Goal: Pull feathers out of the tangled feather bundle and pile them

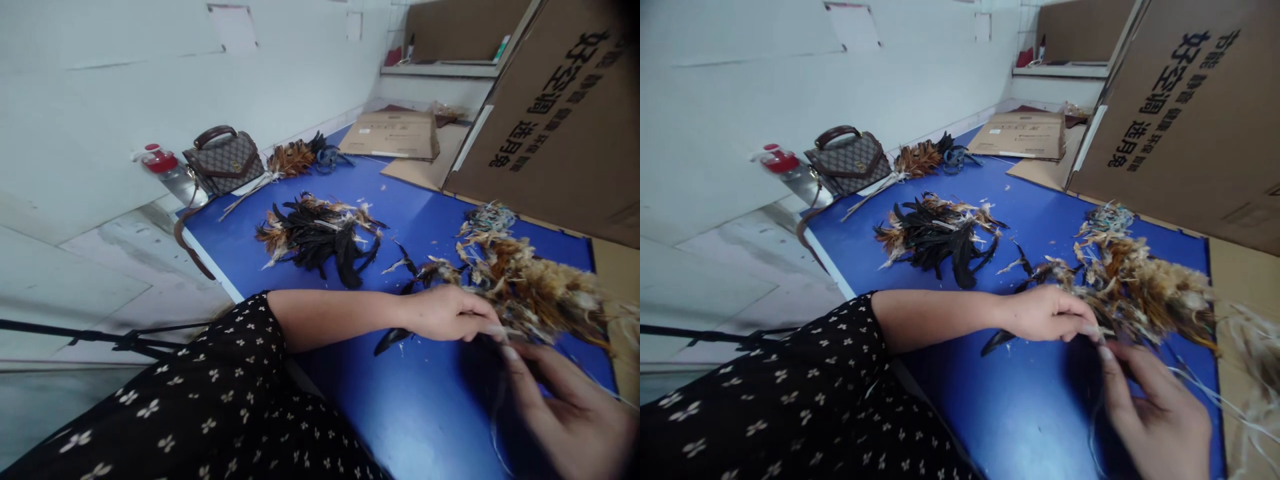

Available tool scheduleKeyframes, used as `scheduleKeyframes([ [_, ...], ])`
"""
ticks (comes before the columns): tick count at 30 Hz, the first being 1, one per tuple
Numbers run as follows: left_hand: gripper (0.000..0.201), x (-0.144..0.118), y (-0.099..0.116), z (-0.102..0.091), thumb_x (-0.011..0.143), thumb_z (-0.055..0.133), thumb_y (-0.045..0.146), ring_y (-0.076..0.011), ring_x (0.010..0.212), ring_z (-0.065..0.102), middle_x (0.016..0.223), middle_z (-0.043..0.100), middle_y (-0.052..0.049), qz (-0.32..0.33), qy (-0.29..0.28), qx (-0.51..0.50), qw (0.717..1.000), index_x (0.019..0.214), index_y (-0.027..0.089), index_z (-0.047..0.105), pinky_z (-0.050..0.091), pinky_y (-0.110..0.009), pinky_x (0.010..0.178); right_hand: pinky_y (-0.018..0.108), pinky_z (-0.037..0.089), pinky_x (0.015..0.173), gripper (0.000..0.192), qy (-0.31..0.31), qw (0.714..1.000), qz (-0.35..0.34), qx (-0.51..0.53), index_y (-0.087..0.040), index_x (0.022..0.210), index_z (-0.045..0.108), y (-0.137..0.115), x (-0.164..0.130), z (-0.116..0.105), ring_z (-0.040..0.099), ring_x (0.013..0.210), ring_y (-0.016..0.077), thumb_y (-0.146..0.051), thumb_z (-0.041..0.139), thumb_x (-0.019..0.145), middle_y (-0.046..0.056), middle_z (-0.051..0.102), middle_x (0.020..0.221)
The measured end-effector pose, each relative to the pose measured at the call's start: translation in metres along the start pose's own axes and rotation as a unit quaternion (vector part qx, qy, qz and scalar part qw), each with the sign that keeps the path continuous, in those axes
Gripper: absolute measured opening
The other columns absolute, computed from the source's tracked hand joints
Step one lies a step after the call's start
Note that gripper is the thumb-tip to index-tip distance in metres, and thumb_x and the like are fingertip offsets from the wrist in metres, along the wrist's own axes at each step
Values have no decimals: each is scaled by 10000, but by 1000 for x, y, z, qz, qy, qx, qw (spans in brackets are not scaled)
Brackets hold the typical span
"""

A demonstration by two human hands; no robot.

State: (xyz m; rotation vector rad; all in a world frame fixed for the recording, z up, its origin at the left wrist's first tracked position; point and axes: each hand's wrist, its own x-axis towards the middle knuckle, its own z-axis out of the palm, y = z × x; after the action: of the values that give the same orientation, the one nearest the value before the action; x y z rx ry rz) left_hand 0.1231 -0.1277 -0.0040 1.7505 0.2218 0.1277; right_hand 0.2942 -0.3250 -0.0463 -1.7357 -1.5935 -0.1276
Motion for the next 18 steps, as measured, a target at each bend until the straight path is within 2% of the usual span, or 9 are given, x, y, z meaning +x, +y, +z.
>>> scheduleKeyframes([
  [2, 204, 0, 1, 0, 1095, 663, 351, -110, 779, 623, 847, 706, 13, 3, 57, 90, 994, 1048, 178, 761, 485, -239, 787, 280, 576, 740, 134, -24, 995, -90, -24, -258, 1176, 724, -5, 6, 6, 746, 827, 180, -345, 646, 1109, 33, 768, 1064],
  [3, 214, 0, 1, 1, 1101, 642, 339, -131, 850, 653, 901, 743, -14, 11, 68, 137, 988, 1020, 178, 757, 495, -251, 834, 272, 567, 740, 133, -41, 991, -124, -33, -252, 1185, 711, -8, 8, 7, 747, 831, 172, -317, 619, 1115, 35, 763, 1070],
  [4, 227, 1, 0, 2, 1105, 615, 322, -154, 911, 677, 954, 770, -40, 20, 65, 181, 981, 990, 180, 749, 504, -269, 873, 270, 560, 739, 143, -56, 987, -144, -38, -246, 1201, 699, -11, 10, 8, 747, 832, 166, -295, 592, 1120, 35, 757, 1074],
  [6, 234, 1, -2, 4, 1084, 581, 260, -196, 951, 697, 988, 790, -75, 36, 23, 259, 965, 913, 190, 724, 518, -309, 887, 271, 554, 747, 157, -71, 985, -152, -39, -240, 1223, 689, -14, 11, 7, 747, 836, 158, -292, 581, 1121, 30, 748, 1078],
  [9, 195, 1, -3, 5, 992, 623, 168, -218, 896, 702, 922, 782, -70, 54, -67, 298, 951, 813, 213, 686, 535, -332, 843, 284, 564, 746, 151, -51, 994, -96, -28, -258, 1163, 718, -9, 7, 0, 745, 818, 170, -368, 633, 1106, 15, 754, 1033],
  [12, 159, 1, -2, 2, 1013, 651, 189, -197, 963, 731, 996, 809, -67, 115, -121, 221, 961, 875, 209, 727, 554, -306, 930, 292, 592, 703, 200, -46, 999, 10, 24, -286, 1056, 771, 1, 2, -6, 739, 771, 201, -467, 688, 1079, 4, 782, 969],
  [13, 162, 1, -1, 1, 1039, 641, 211, -189, 1004, 740, 1040, 817, -74, 135, -114, 186, 967, 914, 200, 743, 552, -293, 968, 287, 597, 682, 226, -55, 996, 48, 50, -290, 1049, 789, 4, 0, -7, 736, 756, 208, -499, 705, 1069, 5, 786, 946],
  [15, 189, 0, 0, 0, 1075, 614, 254, -183, 1029, 748, 1072, 822, -86, 150, -67, 139, 977, 979, 178, 759, 550, -276, 978, 278, 615, 692, 269, -69, 986, 116, 98, -286, 1087, 819, 7, -2, -7, 745, 771, 223, -541, 744, 1044, 19, 798, 951],
  [18, 223, -1, 0, 2, 1078, 595, 290, -172, 925, 732, 992, 808, -75, 127, 15, 143, 981, 1028, 156, 767, 540, -264, 878, 288, 646, 787, 375, -66, 979, 147, 120, -228, 1138, 824, 0, -2, -4, 771, 843, 236, -580, 771, 1021, 65, 815, 1042],
])
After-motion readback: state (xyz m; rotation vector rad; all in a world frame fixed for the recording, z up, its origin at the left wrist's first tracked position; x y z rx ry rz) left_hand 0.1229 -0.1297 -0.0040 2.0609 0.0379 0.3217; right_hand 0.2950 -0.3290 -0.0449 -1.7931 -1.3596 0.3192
